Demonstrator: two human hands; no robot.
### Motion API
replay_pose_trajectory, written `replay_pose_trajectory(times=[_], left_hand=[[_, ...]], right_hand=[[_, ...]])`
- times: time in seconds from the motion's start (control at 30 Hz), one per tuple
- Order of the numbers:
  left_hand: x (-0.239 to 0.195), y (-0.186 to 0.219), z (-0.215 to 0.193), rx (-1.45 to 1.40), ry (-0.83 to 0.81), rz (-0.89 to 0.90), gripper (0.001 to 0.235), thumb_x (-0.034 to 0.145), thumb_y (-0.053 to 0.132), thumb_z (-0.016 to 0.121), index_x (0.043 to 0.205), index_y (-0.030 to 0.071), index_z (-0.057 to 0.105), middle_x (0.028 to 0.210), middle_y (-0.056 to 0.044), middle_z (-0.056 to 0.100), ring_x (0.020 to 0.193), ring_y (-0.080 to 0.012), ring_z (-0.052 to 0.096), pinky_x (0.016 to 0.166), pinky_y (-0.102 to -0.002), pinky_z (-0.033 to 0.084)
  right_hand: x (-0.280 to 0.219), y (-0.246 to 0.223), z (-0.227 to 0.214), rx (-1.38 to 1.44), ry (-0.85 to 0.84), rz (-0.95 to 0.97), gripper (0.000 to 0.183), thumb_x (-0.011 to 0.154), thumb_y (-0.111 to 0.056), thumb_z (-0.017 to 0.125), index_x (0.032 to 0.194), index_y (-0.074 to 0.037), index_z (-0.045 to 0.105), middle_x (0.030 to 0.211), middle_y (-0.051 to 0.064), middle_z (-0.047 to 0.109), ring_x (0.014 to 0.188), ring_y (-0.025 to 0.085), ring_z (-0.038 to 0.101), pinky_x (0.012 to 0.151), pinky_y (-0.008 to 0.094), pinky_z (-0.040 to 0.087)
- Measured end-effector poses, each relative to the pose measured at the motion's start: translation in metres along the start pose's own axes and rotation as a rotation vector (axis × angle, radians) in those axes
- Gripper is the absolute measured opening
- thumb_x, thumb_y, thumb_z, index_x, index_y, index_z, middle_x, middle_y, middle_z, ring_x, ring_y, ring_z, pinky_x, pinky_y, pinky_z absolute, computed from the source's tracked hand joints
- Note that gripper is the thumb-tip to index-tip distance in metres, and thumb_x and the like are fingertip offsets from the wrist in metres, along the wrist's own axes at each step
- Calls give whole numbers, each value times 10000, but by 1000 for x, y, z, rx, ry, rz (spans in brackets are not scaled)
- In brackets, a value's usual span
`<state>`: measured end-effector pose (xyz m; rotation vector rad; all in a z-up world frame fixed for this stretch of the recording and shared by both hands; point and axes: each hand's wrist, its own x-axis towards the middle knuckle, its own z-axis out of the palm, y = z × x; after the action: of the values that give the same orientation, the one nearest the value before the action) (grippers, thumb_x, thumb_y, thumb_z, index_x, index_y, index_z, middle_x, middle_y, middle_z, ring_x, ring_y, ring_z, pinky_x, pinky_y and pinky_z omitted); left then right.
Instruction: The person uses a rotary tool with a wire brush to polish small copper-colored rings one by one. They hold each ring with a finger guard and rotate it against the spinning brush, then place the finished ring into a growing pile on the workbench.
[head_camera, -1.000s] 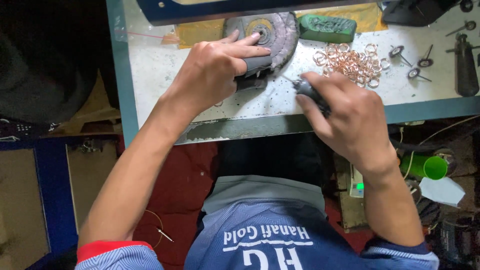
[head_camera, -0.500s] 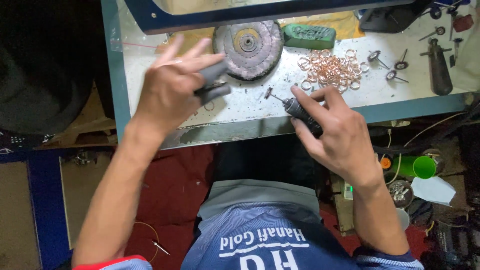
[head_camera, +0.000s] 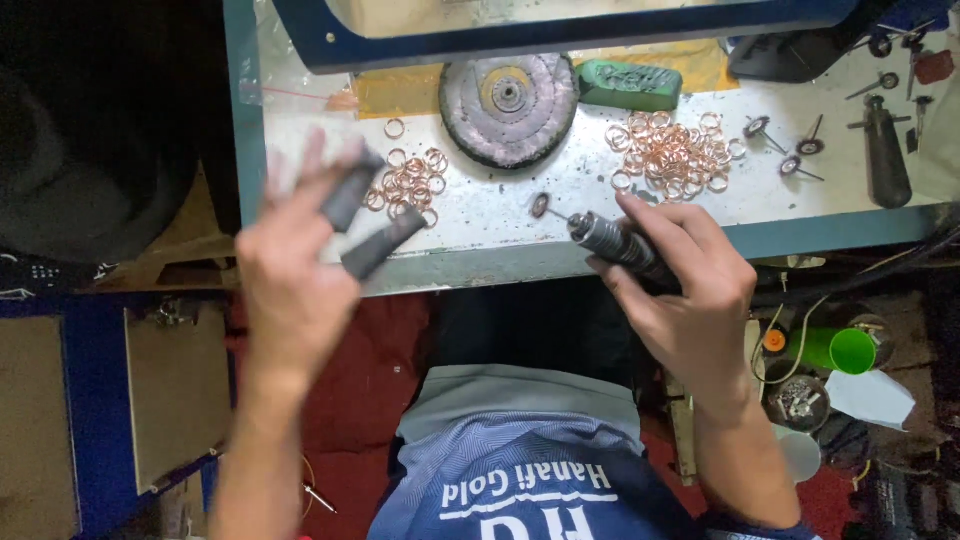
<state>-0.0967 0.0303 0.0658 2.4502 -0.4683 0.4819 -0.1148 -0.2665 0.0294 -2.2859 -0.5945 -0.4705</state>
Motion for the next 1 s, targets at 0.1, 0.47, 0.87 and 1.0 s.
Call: replay_pose_trajectory(times=[0.1, 0.47, 0.87, 1.0], left_hand=[[-27, 47, 29, -436, 0, -418, 427, 911, 248, 738, 1279, 42, 673, 1328, -177, 682, 1329, -327, 617, 1190, -431, 436], [-26, 93, 90, -1183, -18, -805, 303, 838, 261, 789, 1042, 37, 786, 980, -50, 784, 932, -126, 695, 880, -305, 609], [-27, 101, 102, -1091, 68, -712, 248, 869, 290, 770, 900, 48, 815, 801, -19, 781, 745, -126, 704, 703, -281, 574], [-20, 116, 97, -1270, 100, -598, 195, 926, 209, 726, 891, 25, 783, 896, -103, 810, 834, -230, 812, 853, -328, 669]], right_hand=[[-9, -1, 13, 36, 117, 1, 502, 850, 25, 900, 1267, 101, 632, 1159, 255, 735, 1052, 341, 731, 986, 424, 611], [-4, -41, 22, 255, 194, 77, 459, 896, 4, 837, 1275, 32, 581, 1173, 146, 738, 1116, 281, 689, 1014, 377, 605], [45, 59, -29, 66, 422, 456, 493, 967, -49, 770, 1342, 36, 461, 1289, 189, 578, 1191, 300, 584, 1081, 391, 496], [89, 136, -21, 32, 501, 900, 1164, 955, -119, 1046, 1591, -7, 77, 1692, 237, 141, 1580, 330, 106, 1282, 438, 23]])
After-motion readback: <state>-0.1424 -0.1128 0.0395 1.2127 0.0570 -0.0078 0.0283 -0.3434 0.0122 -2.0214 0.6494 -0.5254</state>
